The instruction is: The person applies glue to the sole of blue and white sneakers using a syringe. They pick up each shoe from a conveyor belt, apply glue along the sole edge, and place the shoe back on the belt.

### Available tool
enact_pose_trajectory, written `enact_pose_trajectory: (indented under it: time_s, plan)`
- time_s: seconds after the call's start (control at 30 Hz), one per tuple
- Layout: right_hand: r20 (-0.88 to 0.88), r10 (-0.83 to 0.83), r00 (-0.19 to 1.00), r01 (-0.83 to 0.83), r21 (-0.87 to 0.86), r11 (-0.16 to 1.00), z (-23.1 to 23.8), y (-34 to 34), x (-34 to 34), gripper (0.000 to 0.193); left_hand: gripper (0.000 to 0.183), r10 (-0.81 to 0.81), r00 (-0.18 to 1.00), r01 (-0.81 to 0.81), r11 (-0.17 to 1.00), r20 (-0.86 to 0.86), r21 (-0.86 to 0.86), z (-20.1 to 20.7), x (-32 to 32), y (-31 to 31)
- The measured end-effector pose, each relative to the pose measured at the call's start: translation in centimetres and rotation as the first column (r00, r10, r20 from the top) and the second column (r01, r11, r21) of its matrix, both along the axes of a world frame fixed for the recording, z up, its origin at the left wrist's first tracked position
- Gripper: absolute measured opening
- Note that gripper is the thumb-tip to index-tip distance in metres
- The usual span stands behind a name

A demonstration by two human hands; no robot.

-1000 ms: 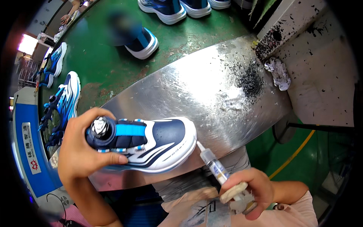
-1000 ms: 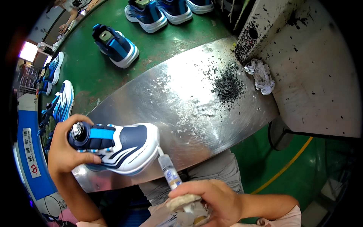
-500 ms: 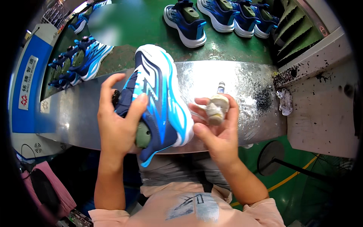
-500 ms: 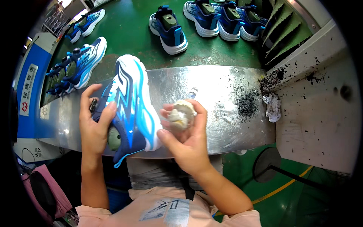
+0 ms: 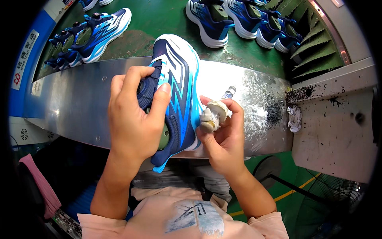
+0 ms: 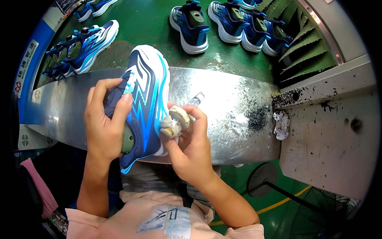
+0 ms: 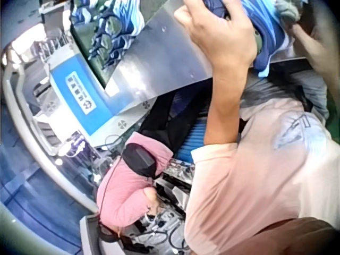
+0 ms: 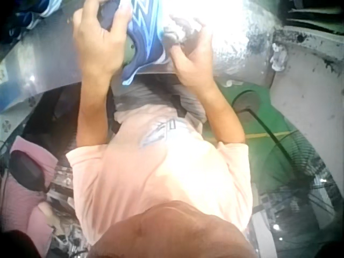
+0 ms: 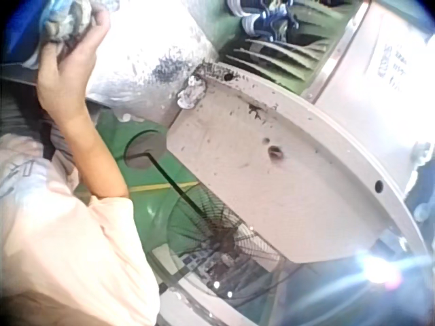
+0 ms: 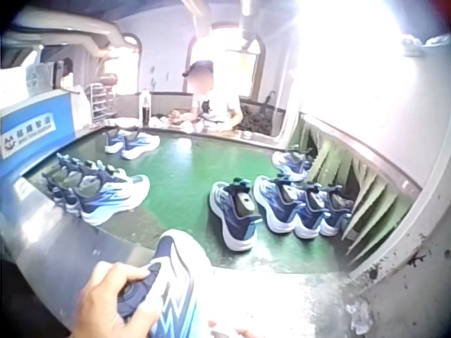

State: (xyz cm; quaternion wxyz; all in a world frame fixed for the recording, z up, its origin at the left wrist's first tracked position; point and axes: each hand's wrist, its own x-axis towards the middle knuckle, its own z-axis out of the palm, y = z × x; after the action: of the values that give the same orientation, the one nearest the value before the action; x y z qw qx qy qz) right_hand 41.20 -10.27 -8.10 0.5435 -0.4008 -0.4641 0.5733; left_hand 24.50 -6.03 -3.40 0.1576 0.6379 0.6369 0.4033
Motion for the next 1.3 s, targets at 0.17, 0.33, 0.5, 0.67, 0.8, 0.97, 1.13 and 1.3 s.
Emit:
enact_pose_trajectory:
  time_s: [0.17, 0.33, 0.5, 0.67, 0.8, 0.97, 1.13, 1.3]
  plan:
    - [-0.033, 0.023, 0.999, -0.026, -0.072, 0.997, 0.4, 0.6, 0.2, 0.053, 0.028, -0.002, 1.0, 0.003, 0.999, -0.016, 0.049, -0.1, 0.0, 0.4]
    - [-0.048, 0.002, 0.999, -0.003, -0.007, 1.0, -0.1, 0.3, 0.3, 0.05, 0.027, -0.006, 1.0, 0.007, 0.999, -0.017, 0.048, 0.3, 0.5, 0.4]
    - [0.196, -0.102, 0.975, 0.074, 0.144, 0.987, -0.8, 0.2, -0.1, 0.044, 0.028, 0.028, 0.999, -0.028, 1.0, -0.016, 0.003, 0.7, 1.4, 0.4]
    - [-0.009, -0.085, 0.996, 0.085, -0.005, 0.996, -0.8, 0.4, 0.1, 0.05, 0.026, 0.031, 0.999, -0.032, 0.993, -0.009, -0.116, 1.5, 1.7, 1.0]
    - [-0.272, -0.098, 0.957, 0.049, -0.182, 0.982, 1.2, 1.0, 0.2, 0.063, 0.031, -0.053, 0.985, 0.089, 0.97, 0.162, -0.224, 2.8, -0.2, 2.7]
    - [-0.371, -0.083, 0.925, 0.003, -0.211, 0.978, 4.0, 1.3, 0.2, 0.065, 0.018, -0.203, 0.936, 0.307, 0.871, 0.288, -0.384, 5.6, -1.0, 4.9]
    - [-0.36, -0.083, 0.929, -0.003, -0.232, 0.973, 4.9, 2.1, 0.1, 0.068, 0.016, -0.204, 0.964, 0.261, 0.848, 0.171, -0.461, 7.0, -0.7, 6.0]
    - [-0.299, -0.097, 0.949, 0.027, -0.23, 0.973, 4.8, 2.6, 0.1, 0.073, 0.024, -0.184, 0.97, 0.235, 0.883, 0.159, -0.406, 5.5, -0.8, 7.0]
